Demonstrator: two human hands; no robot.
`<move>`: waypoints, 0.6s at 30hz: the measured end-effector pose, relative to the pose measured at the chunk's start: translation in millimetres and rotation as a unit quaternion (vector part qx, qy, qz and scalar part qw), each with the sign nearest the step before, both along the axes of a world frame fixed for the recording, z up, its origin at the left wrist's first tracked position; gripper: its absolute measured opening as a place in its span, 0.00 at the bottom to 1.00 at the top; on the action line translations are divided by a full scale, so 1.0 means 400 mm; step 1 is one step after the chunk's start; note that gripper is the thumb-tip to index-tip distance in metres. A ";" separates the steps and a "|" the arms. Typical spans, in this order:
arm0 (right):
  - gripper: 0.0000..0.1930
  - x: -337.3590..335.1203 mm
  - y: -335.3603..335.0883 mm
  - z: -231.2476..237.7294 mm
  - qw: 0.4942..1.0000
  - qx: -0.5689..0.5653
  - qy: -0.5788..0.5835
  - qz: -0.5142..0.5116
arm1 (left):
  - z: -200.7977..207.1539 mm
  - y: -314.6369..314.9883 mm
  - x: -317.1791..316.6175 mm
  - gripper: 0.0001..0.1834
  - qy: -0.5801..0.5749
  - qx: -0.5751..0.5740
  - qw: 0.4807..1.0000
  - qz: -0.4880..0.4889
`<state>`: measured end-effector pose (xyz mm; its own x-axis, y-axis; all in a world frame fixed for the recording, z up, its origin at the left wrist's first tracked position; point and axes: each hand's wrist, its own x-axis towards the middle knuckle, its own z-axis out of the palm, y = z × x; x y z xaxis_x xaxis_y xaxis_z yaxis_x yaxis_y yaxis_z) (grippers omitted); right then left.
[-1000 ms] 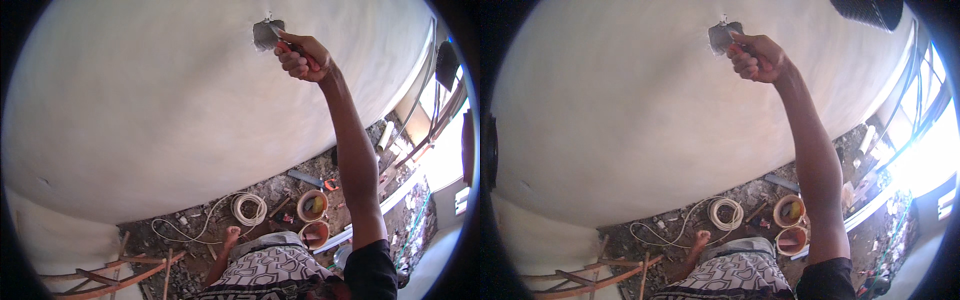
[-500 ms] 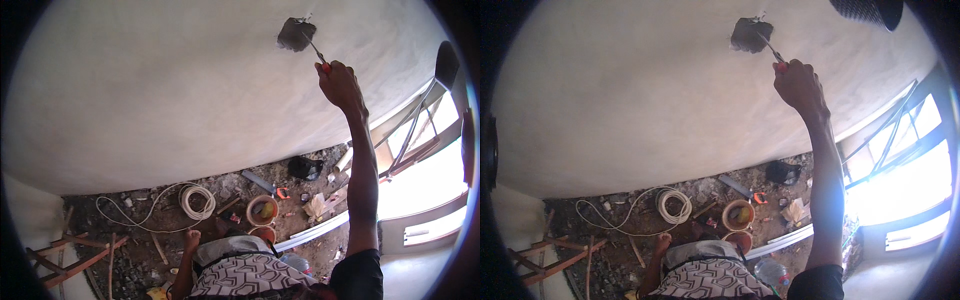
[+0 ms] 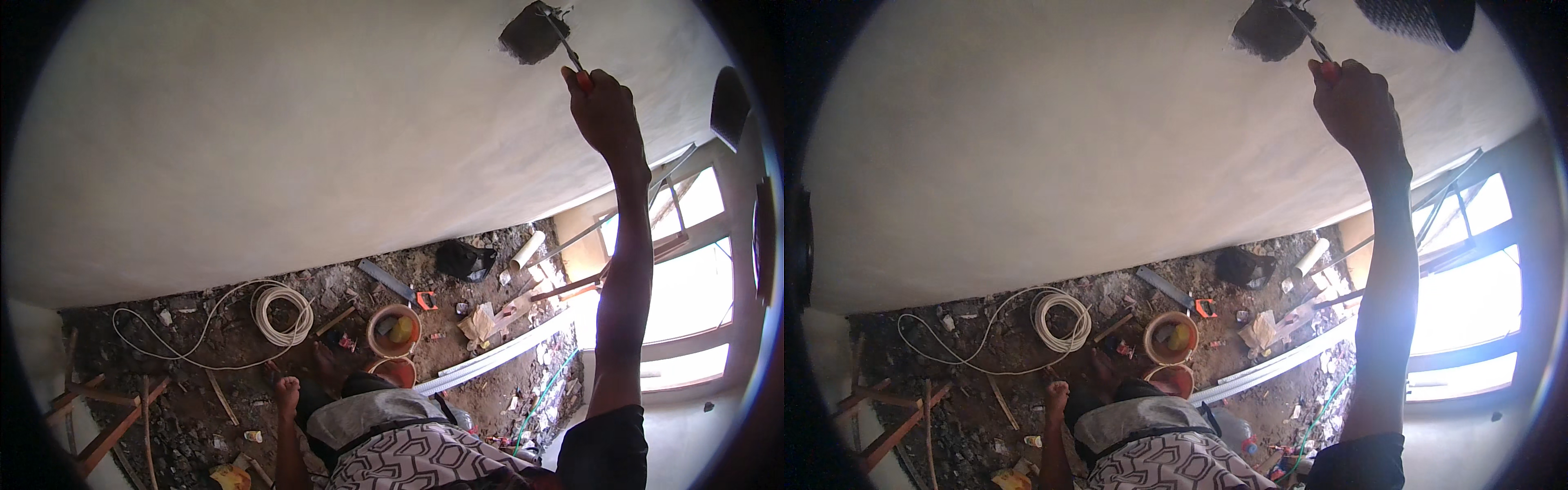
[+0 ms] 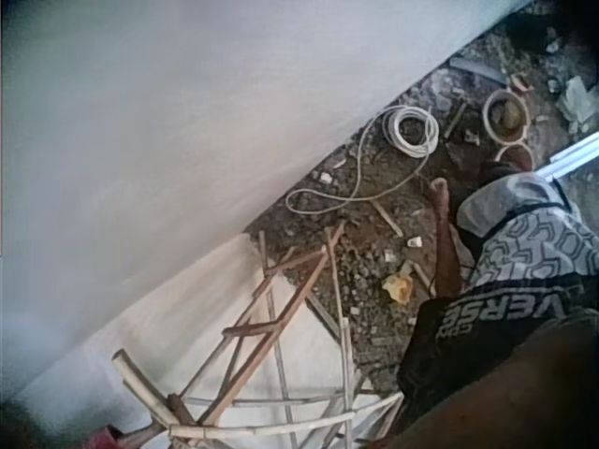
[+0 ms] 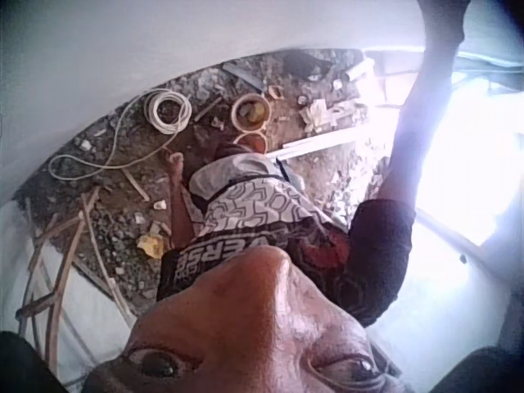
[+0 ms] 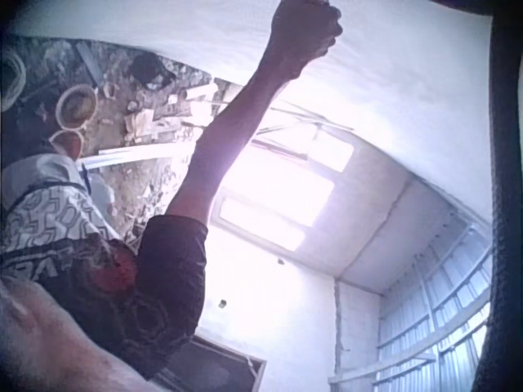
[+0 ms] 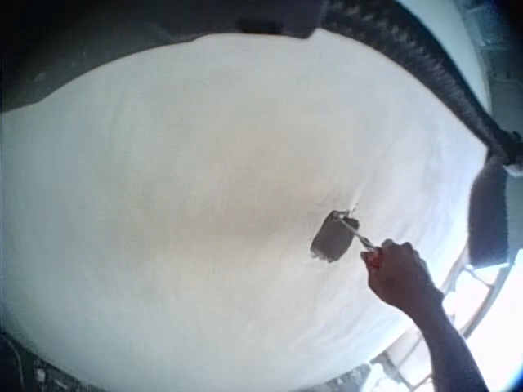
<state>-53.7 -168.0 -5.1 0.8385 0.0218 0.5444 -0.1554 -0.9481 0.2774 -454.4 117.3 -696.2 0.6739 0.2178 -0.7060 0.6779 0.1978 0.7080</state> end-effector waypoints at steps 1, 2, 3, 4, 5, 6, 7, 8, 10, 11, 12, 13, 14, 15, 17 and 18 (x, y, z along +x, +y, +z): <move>0.25 0.000 -0.005 0.002 1.000 0.015 0.010 0.002 | 0.006 -0.001 0.006 0.10 -0.032 -0.021 0.999 0.005; 0.25 -0.007 -0.018 0.008 0.999 0.033 0.019 0.000 | -0.012 0.009 0.009 0.10 -0.065 -0.040 0.997 0.004; 0.25 0.002 -0.015 0.003 1.000 0.027 0.009 0.012 | -0.027 0.016 0.006 0.10 -0.096 -0.057 0.994 0.015; 0.25 0.009 -0.015 -0.002 0.999 0.021 -0.002 0.024 | -0.041 0.019 0.005 0.10 -0.088 -0.045 0.995 0.007; 0.25 0.011 -0.017 -0.005 0.999 0.015 -0.014 0.032 | -0.045 0.021 0.010 0.10 -0.080 -0.032 0.996 -0.004; 0.25 0.013 -0.015 -0.005 0.999 0.005 -0.017 0.029 | -0.048 0.023 0.013 0.10 -0.073 -0.020 0.997 -0.016; 0.25 0.014 -0.010 -0.003 0.999 -0.005 -0.021 0.026 | -0.050 0.022 0.013 0.10 -0.060 -0.025 0.998 -0.012; 0.25 0.016 -0.009 0.001 0.999 -0.014 -0.025 0.022 | -0.046 0.021 0.021 0.10 -0.049 -0.029 0.998 -0.008; 0.25 0.028 -0.022 -0.002 0.999 -0.026 -0.038 0.026 | -0.037 0.017 0.033 0.09 -0.033 -0.035 0.999 -0.003; 0.25 0.031 -0.027 -0.006 0.998 -0.033 -0.044 0.028 | -0.035 0.015 0.040 0.09 -0.028 -0.039 0.999 -0.003; 0.24 0.031 -0.029 -0.007 0.998 -0.032 -0.046 0.029 | -0.032 0.013 0.046 0.08 -0.023 -0.042 0.999 -0.002; 0.24 0.030 -0.028 -0.008 0.998 -0.031 -0.048 0.029 | -0.029 0.011 0.050 0.08 -0.028 -0.049 0.998 0.004; 0.24 0.031 -0.029 -0.009 0.998 -0.030 -0.051 0.031 | -0.016 0.010 0.060 0.07 -0.033 -0.055 0.998 0.011; 0.24 0.031 -0.031 -0.011 0.997 -0.037 -0.055 0.035 | -0.004 0.008 0.069 0.07 -0.038 -0.062 0.997 0.018; 0.24 0.031 -0.035 -0.012 0.996 -0.053 -0.065 0.044 | 0.037 0.005 0.091 0.07 -0.037 -0.019 0.999 -0.023; 0.24 0.033 -0.044 -0.011 0.995 -0.063 -0.063 0.047 | 0.035 0.009 0.092 0.07 -0.036 0.003 0.998 -0.044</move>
<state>-40.3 -185.6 -9.6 0.7551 0.1714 0.6329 -0.1097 -0.9186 0.3796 -417.5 120.8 -682.0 0.7392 0.1601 -0.6542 0.6401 0.1349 0.7563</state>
